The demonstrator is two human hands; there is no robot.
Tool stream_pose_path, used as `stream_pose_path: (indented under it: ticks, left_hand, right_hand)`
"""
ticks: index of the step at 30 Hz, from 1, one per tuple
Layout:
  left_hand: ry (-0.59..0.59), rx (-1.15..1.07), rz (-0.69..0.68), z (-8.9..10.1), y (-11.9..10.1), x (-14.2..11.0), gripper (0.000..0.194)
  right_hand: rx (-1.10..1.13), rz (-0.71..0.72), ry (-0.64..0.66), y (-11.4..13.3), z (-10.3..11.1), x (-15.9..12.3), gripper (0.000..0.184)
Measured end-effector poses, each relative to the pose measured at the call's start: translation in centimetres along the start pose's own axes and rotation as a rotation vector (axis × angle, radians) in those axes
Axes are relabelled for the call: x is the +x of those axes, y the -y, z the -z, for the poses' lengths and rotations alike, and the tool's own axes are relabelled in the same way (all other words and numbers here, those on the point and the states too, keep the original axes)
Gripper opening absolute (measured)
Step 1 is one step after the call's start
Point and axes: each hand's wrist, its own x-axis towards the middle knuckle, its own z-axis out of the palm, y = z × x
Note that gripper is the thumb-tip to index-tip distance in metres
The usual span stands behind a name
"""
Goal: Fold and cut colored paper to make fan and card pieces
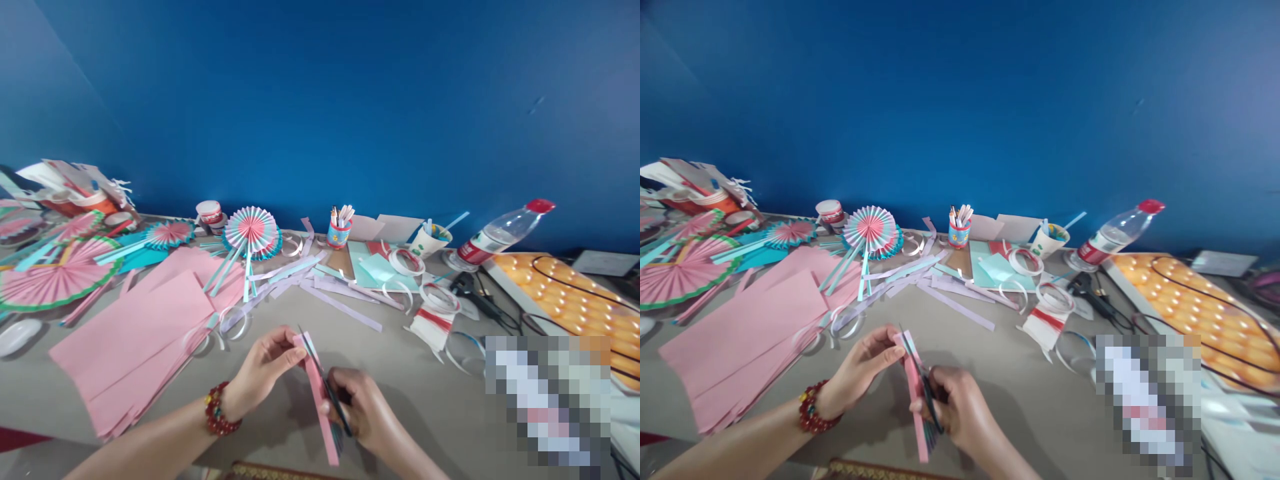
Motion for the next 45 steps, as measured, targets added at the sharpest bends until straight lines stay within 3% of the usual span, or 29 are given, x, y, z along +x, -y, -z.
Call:
stream_pose_path:
  ticks: [7, 12, 16, 20, 24, 28, 30, 34, 40, 45]
  left_hand:
    - [-0.032, -0.002, -0.001, 0.1, 0.3, 0.1, 0.017]
    - [-0.064, -0.046, -0.005, 0.2, 0.0, 0.4, 0.016]
    - [-0.063, -0.095, 0.014, 0.2, -0.3, 0.4, 0.012]
    - [-0.123, -0.198, 0.015, 0.4, -0.9, 0.5, 0.014]
    - [-0.136, -0.244, 0.08, 0.9, -1.5, 0.9, 0.009]
    - [-0.206, -0.3, 0.231, 1.1, -1.7, 1.4, 0.012]
    - [-0.202, -0.34, 0.269, 0.9, -2.0, 1.5, 0.014]
    - [-0.153, -0.289, 0.277, 0.5, -3.0, 1.6, 0.016]
    - [-0.031, -0.255, 0.239, -1.3, -3.3, 2.4, 0.021]
    - [0.118, -0.27, 0.225, -3.3, -2.7, 4.1, 0.027]
  right_hand:
    - [-0.039, -0.032, -0.109, 0.0, 0.8, 0.2, 0.056]
    - [-0.359, -0.115, -0.229, -0.5, 4.6, -0.5, 0.038]
    - [-0.675, -0.169, -0.377, -1.3, 7.6, -2.1, 0.038]
    - [-0.769, -0.219, -0.326, -1.4, 8.6, -3.5, 0.035]
    - [-0.579, -0.258, -0.093, -0.8, 7.6, -4.0, 0.039]
    - [-0.474, -0.286, -0.165, -0.8, 6.5, -3.5, 0.042]
    - [-0.261, -0.262, -0.114, -1.1, 6.3, -3.0, 0.048]
    - [0.263, -0.253, 0.029, -1.3, 5.9, -1.7, 0.062]
    - [0.657, -0.121, 0.193, 0.0, 4.6, -0.2, 0.068]
    - [0.887, -0.159, 0.299, 0.4, 3.6, 0.7, 0.075]
